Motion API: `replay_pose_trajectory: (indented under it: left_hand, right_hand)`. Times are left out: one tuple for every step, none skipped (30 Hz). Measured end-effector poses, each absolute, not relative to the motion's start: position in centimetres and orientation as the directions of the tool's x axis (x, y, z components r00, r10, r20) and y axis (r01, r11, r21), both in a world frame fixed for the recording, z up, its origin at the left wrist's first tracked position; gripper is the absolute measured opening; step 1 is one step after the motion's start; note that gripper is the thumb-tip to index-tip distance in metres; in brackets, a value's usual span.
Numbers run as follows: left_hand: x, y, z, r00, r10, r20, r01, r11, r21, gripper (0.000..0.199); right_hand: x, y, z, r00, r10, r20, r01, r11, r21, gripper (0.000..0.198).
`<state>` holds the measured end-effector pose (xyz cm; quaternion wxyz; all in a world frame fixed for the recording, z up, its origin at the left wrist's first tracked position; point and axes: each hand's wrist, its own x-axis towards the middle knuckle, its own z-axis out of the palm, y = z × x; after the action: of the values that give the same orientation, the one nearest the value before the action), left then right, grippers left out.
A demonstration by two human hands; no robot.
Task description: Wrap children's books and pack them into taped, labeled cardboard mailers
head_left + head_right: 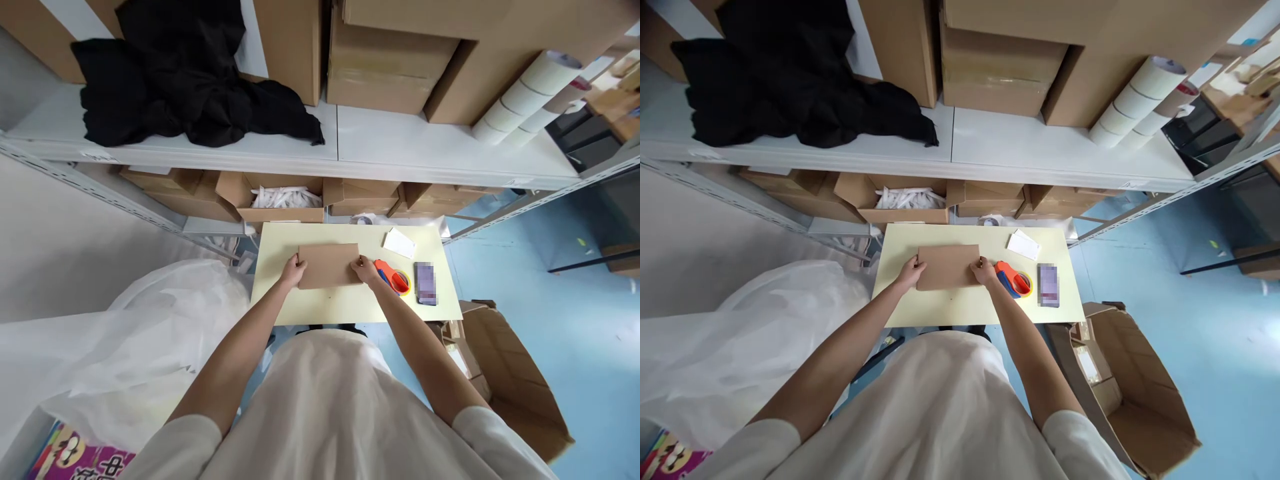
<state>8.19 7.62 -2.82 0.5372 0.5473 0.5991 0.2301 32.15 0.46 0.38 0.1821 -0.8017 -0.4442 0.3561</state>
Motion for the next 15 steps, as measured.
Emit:
replay_pose_trajectory:
  left_hand:
    - [8.1, 7.6, -2.8, 0.159, 0.911, -0.381, 0.433, 0.282, 0.856, 0.043]
    - [8.0, 7.5, -2.8, 0.130, 0.926, -0.355, 0.480, 0.254, 0.840, 0.049]
    - [8.0, 7.3, -2.6, 0.101, 0.946, -0.307, 0.548, 0.205, 0.811, 0.054]
    - [7.9, 7.1, -2.3, 0.085, 0.967, -0.239, 0.629, 0.134, 0.766, 0.059]
    - [8.0, 7.0, -2.0, 0.099, 0.982, -0.161, 0.710, 0.043, 0.703, 0.062]
    - [8.2, 6.8, -1.5, 0.146, 0.985, -0.087, 0.775, -0.059, 0.629, 0.065]
    - [8.5, 6.6, -1.0, 0.219, 0.975, -0.035, 0.814, -0.163, 0.558, 0.067]
    - [9.1, 6.5, -0.4, 0.305, 0.952, -0.014, 0.825, -0.257, 0.503, 0.070]
    - [9.9, 6.5, 0.2, 0.390, 0.921, -0.016, 0.821, -0.340, 0.458, 0.074]
    - [10.9, 6.5, 0.7, 0.467, 0.884, -0.036, 0.810, -0.411, 0.418, 0.078]
    - [12.1, 6.6, 1.1, 0.532, 0.844, -0.067, 0.794, -0.470, 0.385, 0.083]
    - [13.3, 6.8, 1.5, 0.586, 0.804, -0.103, 0.776, -0.520, 0.357, 0.087]
    - [14.6, 6.9, 1.7, 0.629, 0.765, -0.139, 0.757, -0.561, 0.336, 0.092]
    - [15.9, 7.1, 1.9, 0.662, 0.730, -0.171, 0.738, -0.595, 0.320, 0.097]
    - [17.1, 7.2, 1.9, 0.687, 0.699, -0.197, 0.720, -0.622, 0.307, 0.101]
  right_hand:
    - [32.1, 0.2, 0.1, 0.358, 0.831, -0.426, 0.556, -0.556, -0.618, 0.049]
    - [32.1, -0.2, -0.1, 0.360, 0.829, -0.428, 0.540, -0.559, -0.629, 0.050]
    - [32.2, -1.0, -0.5, 0.362, 0.838, -0.408, 0.533, -0.545, -0.647, 0.051]
    - [32.5, -1.9, -0.9, 0.373, 0.855, -0.360, 0.534, -0.515, -0.671, 0.051]
    - [32.9, -3.1, -1.4, 0.390, 0.873, -0.292, 0.549, -0.475, -0.687, 0.051]
    - [33.5, -4.4, -2.0, 0.412, 0.886, -0.216, 0.579, -0.437, -0.688, 0.050]
    - [34.2, -5.8, -2.5, 0.435, 0.889, -0.145, 0.618, -0.412, -0.670, 0.049]
    - [35.0, -7.1, -3.0, 0.462, 0.882, -0.095, 0.655, -0.412, -0.633, 0.048]
    - [35.8, -8.3, -3.4, 0.489, 0.870, -0.067, 0.685, -0.430, -0.588, 0.047]
    - [36.6, -9.3, -3.7, 0.514, 0.856, -0.057, 0.706, -0.459, -0.540, 0.047]
    - [37.3, -10.0, -3.9, 0.532, 0.844, -0.063, 0.720, -0.490, -0.492, 0.047]
    - [37.9, -10.5, -4.0, 0.545, 0.835, -0.081, 0.730, -0.519, -0.445, 0.049]
    - [38.3, -10.6, -4.1, 0.549, 0.828, -0.109, 0.739, -0.543, -0.399, 0.050]
    - [38.7, -10.5, -4.1, 0.546, 0.825, -0.146, 0.748, -0.559, -0.357, 0.051]
    - [38.9, -10.3, -4.1, 0.538, 0.822, -0.188, 0.759, -0.569, -0.317, 0.051]
